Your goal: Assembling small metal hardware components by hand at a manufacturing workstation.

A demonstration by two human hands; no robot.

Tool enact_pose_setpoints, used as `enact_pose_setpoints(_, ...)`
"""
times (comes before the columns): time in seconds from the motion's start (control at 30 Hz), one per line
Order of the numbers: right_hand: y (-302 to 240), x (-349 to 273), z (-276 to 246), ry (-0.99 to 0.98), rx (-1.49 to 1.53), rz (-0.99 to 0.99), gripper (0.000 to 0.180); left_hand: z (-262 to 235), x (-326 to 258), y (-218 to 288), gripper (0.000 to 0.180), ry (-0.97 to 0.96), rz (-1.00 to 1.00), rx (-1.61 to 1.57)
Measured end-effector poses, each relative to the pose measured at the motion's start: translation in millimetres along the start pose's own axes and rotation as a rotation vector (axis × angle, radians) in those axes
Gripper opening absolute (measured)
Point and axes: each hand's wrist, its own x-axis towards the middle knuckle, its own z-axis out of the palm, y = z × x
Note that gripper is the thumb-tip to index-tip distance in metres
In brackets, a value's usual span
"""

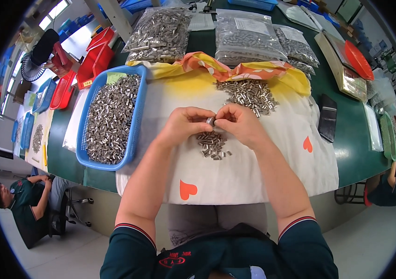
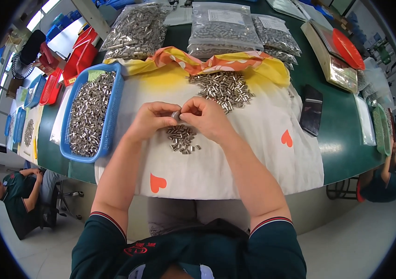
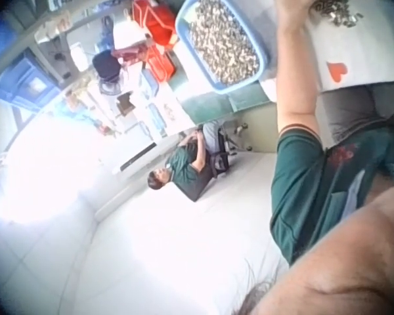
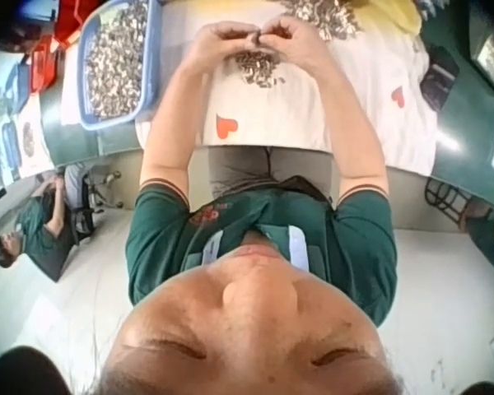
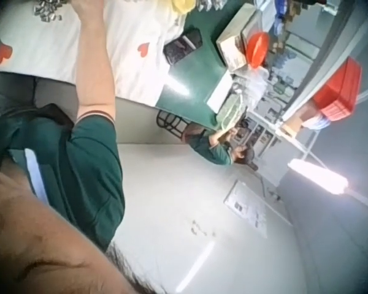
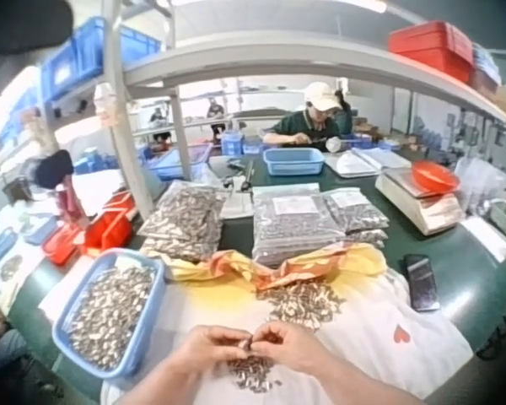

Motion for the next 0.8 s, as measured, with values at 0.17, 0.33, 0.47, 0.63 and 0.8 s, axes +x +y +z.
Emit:
enact_pose_setpoints(0.17, -7, -4, 6, 0.063, -0.188, -0.030, 0.008, 3, -1, 6, 0.029, -0.011, -0.004, 0.037)
enact_pose_setpoints(0.33, -2, -3, 9, 0.174, -0.134, -0.133, 0.011, -2, 1, -6, 0.028, 0.014, 0.047, -0.113)
enact_pose_setpoints(0.47, 2, 0, 4, 0.230, -0.098, -0.169, 0.012, -2, -1, -7, 0.026, 0.069, 0.120, -0.445)
enact_pose_setpoints(0.63, -6, -6, 5, 0.226, -0.117, -0.209, 0.013, 30, -11, -4, 0.022, 0.286, 0.142, -0.857)
enact_pose_setpoints(0.8, -12, -6, 26, 0.203, -0.153, -0.402, 0.018, 53, -16, -6, 0.018, 0.429, 0.140, -1.100)
